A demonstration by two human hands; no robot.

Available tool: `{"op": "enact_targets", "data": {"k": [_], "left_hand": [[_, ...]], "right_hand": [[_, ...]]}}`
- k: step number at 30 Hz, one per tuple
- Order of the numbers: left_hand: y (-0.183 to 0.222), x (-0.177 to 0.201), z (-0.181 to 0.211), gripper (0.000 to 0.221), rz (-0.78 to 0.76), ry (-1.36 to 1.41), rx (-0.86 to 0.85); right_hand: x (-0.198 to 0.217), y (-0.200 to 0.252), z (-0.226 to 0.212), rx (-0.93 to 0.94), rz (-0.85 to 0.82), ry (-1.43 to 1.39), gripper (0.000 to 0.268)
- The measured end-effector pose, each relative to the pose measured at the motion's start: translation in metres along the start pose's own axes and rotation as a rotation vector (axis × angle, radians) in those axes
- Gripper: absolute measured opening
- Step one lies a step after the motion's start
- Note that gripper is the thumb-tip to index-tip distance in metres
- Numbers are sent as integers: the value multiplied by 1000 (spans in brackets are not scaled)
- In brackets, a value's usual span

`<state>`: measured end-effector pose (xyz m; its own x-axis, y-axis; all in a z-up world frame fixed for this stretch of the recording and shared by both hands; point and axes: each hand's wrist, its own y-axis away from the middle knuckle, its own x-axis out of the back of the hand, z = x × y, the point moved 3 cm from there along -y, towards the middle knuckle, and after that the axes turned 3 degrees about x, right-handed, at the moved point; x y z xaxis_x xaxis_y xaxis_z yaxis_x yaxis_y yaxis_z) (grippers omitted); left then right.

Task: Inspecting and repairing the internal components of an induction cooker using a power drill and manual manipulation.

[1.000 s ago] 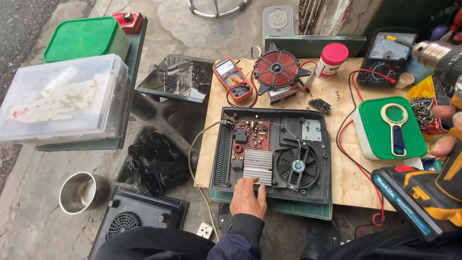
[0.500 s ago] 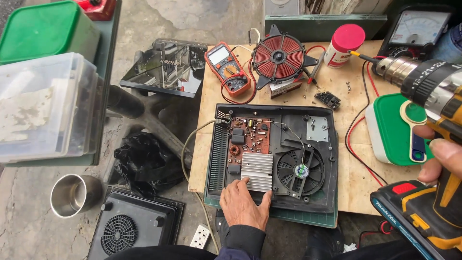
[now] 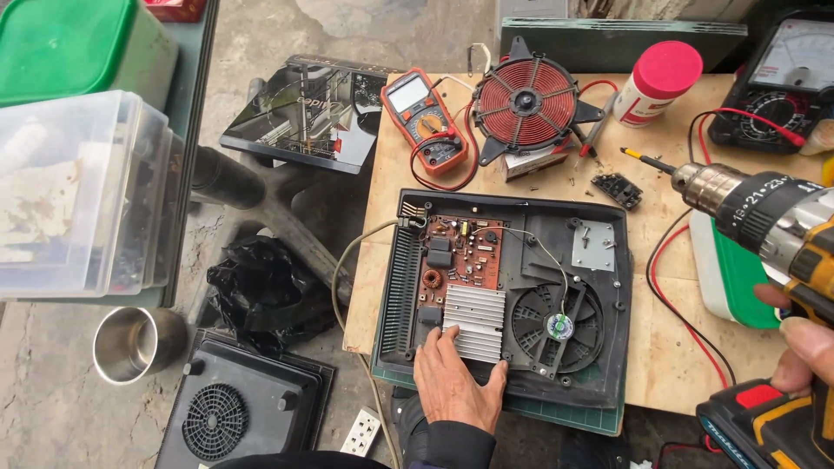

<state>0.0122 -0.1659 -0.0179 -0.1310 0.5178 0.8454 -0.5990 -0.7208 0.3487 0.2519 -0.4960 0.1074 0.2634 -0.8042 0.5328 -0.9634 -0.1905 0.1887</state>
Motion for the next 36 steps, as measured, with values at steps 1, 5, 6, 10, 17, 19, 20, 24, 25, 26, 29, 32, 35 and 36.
{"op": "enact_targets", "data": {"k": [1,5,6,10,17,19,20,24,25,26,29,32,35,36], "left_hand": [[0,-3,-4,95,3,3,4],[-4,1,-2,95,59,0,-77],[-6,4,0,97,41,-5,-53],[-7,10,6,103,86,-14,-42],[-3,22,18,100,157,-23,-17],[0,27,20,100,204,-9,-35],[0,29,20,99,203,20,-44],[6,44,26,92,184,108,-58],[7,46,25,92,186,109,-64],[7,47,24,92,158,129,-37],[12,62,26,90,122,208,31],[16,99,39,86,5,318,224],[18,110,38,85,-45,362,316],[19,110,36,84,10,358,260]], "right_hand": [[0,-5,-1,4,-4,1,30],[1,-26,16,-92,-97,136,48],[1,-30,24,-90,-127,145,49],[-7,-18,9,-87,-86,81,47],[-11,-19,26,-165,-90,48,49],[-11,-21,34,-189,-113,35,52],[-12,-20,28,-198,-113,45,52],[-22,4,-35,-174,-20,71,42],[-25,9,-51,-172,-15,68,42],[-28,15,-67,-142,15,59,41],[-30,22,-87,-116,48,28,39],[-30,26,-100,-108,67,1,37],[-30,33,-125,-82,96,21,35],[-30,36,-136,-70,107,49,34]]}}
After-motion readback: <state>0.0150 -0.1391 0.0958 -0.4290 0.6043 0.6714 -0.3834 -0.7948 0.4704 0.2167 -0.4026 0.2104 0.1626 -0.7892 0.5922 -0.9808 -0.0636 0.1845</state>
